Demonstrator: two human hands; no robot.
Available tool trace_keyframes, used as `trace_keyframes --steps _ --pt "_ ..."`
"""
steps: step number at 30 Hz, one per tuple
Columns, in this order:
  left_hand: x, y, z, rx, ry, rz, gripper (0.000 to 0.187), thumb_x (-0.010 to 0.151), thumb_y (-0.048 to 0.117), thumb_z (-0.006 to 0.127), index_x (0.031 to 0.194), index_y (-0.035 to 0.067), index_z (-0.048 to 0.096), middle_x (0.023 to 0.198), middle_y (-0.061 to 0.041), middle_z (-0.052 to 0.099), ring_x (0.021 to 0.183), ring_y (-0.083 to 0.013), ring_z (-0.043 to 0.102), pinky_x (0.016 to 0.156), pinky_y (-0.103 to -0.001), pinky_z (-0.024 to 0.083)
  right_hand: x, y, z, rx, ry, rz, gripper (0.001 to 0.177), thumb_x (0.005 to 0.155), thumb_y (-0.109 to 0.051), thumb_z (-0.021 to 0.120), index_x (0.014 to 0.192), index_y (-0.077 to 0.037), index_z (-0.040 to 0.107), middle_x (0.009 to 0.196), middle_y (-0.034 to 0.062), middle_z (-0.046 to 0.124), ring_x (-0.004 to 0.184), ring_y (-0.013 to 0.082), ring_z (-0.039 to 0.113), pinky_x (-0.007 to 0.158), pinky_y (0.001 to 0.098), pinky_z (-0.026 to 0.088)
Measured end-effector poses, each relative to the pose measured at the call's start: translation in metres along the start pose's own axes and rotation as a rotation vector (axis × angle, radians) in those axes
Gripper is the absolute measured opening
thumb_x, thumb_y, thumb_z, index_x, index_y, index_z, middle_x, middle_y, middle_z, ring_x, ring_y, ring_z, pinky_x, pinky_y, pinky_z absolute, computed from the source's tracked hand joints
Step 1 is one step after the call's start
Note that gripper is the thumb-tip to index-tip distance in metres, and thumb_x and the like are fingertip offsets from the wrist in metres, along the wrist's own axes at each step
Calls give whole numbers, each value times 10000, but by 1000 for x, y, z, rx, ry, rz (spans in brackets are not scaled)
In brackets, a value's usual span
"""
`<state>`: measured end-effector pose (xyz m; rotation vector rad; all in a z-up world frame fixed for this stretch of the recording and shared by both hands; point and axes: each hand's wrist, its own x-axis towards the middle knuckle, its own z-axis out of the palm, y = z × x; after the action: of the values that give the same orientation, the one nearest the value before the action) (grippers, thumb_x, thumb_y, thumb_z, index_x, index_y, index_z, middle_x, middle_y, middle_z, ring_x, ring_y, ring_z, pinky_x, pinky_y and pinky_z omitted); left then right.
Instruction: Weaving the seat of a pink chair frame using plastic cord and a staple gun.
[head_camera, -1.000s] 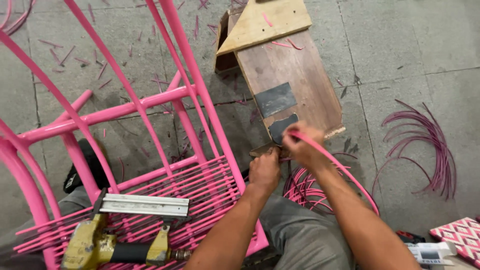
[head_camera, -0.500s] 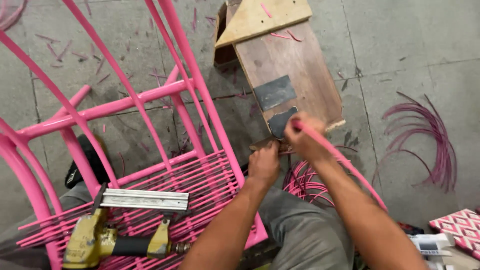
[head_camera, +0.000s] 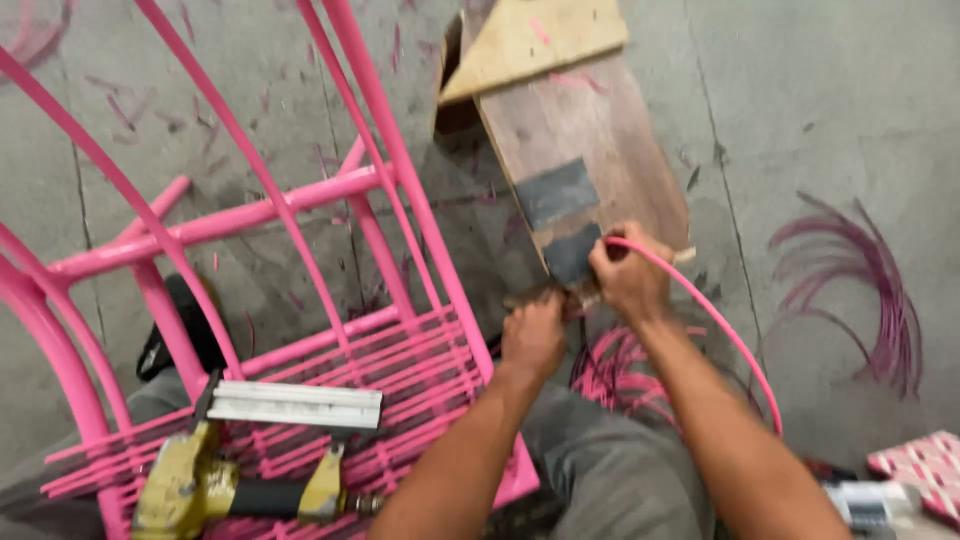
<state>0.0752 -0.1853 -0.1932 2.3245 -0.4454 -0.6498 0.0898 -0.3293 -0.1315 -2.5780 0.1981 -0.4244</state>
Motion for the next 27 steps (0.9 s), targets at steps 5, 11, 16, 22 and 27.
trace_keyframes --steps 5,11,16,22,27 --pt "-4 -1 5 12 10 9 229 866 99 571 1091 94 612 990 -202 728 877 -450 711 761 -578 552 -8 -10 0 34 -52 -35 162 831 -178 767 915 -51 710 785 168 708 736 328 712 688 426 567" --pt "-3 -7 16 -17 52 25 205 888 102 558 1080 88 629 994 -201 734 857 -448 716 751 -574 557 -15 1 9 32 -34 -31 132 886 -145 734 942 -39 679 804 157 712 731 315 712 676 405 563" --pt "5 -4 6 22 1 -15 241 893 136 566 1123 98 627 951 -223 734 882 -445 721 767 -572 565 -7 -8 3 49 -22 153 145 901 -170 730 971 -49 693 825 134 732 753 283 745 695 379 585" --pt "13 -25 24 101 27 14 212 925 153 557 1117 114 640 947 -205 745 888 -426 730 770 -565 570 16 59 -14 -22 84 258 167 942 -150 736 1017 -12 679 883 155 723 807 274 714 718 395 564" --pt "-3 3 -17 4 55 85 214 901 166 599 1099 105 651 950 -199 739 866 -432 720 751 -559 560 11 -7 -94 877 62 565 89 993 -114 667 1064 -64 646 986 123 739 865 226 692 765 347 558"
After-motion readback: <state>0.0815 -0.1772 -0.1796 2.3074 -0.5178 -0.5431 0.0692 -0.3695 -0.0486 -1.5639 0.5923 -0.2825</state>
